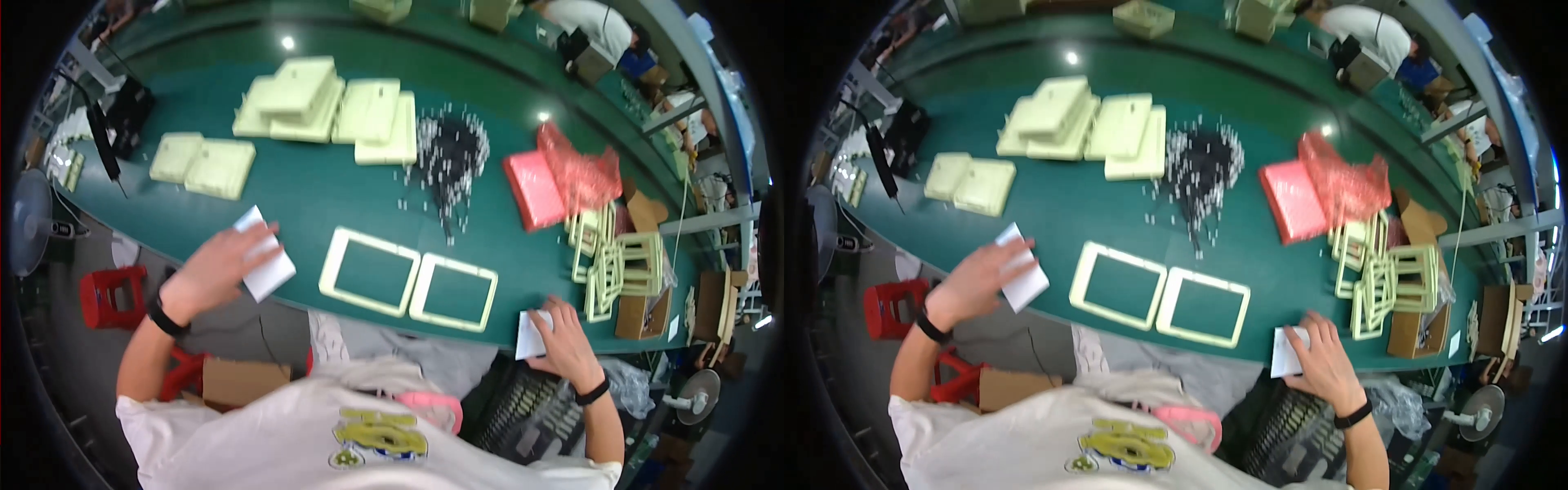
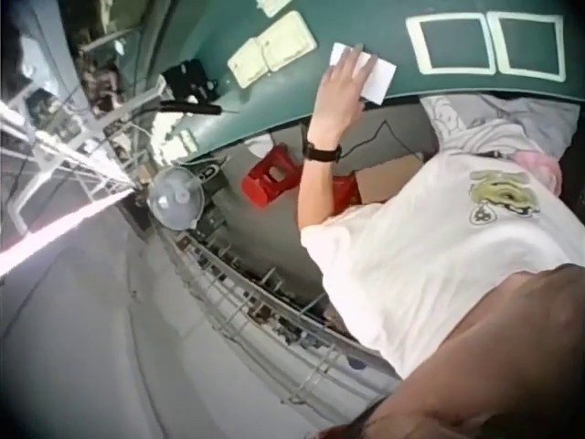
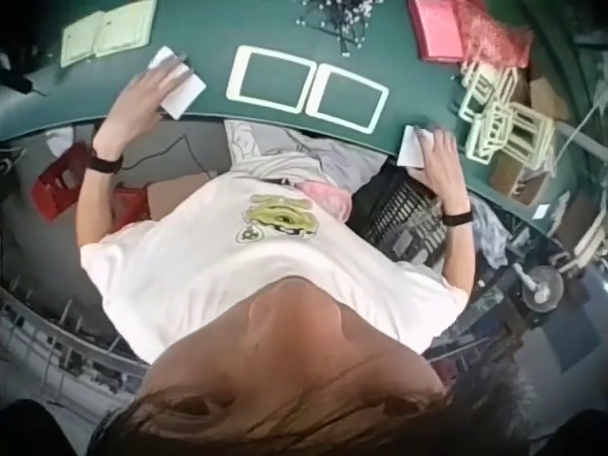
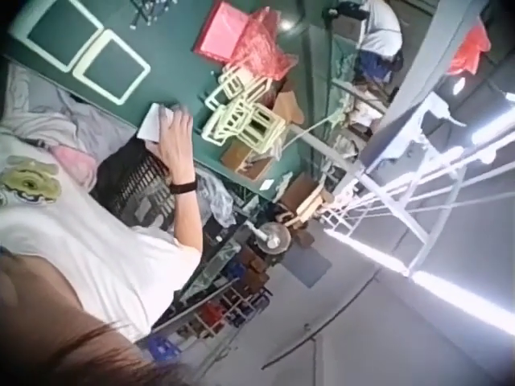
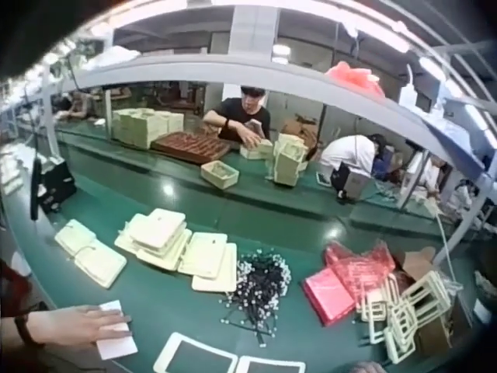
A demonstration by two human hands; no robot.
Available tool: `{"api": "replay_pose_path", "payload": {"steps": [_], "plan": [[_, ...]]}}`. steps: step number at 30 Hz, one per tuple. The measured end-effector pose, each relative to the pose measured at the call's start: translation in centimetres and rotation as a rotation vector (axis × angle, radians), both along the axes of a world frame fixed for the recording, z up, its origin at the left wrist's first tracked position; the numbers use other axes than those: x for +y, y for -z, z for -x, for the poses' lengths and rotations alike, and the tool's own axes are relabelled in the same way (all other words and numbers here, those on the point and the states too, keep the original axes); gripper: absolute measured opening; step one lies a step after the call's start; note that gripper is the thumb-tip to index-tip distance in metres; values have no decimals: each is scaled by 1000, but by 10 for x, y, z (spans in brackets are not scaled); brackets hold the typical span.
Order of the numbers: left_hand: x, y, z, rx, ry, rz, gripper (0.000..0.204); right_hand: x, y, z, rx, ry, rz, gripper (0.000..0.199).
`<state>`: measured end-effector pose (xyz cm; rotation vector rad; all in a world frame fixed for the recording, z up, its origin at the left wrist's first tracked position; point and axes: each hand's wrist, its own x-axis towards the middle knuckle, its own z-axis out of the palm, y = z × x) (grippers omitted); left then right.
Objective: The person places frames on the table, inserts white panels into them, and attaches wires to the panels. After pressing covers onto the back of the assemblies, the person retrieves bubble wrap from a box and wraps the completed units.
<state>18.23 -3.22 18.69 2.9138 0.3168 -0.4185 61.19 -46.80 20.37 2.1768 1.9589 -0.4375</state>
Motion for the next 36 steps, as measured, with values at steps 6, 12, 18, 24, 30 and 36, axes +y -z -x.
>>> {"api": "replay_pose_path", "payload": {"steps": [6, 12, 18, 24, 30, 36], "plan": [[-3, 5, -3, -66, 147, -133, 95, 47, -3, 35, 287, 293, -211, 94], [-1, 0, -4, -10, 53, -34, 94, 119, 20, 70, 141, 1, -288, 88], [-8, -27, -18, 18, -184, 268, 97, 131, 42, 70, 170, -70, -353, 79], [-58, -16, -76, -272, -18, 262, 98, 132, 47, 75, 175, -115, -402, 75], [-79, 13, -131, -195, 93, 230, 95, 133, 48, 81, 168, -125, -394, 74], [-78, 19, -141, -159, 77, 232, 93, 136, 52, 81, 110, -159, -381, 72]]}}
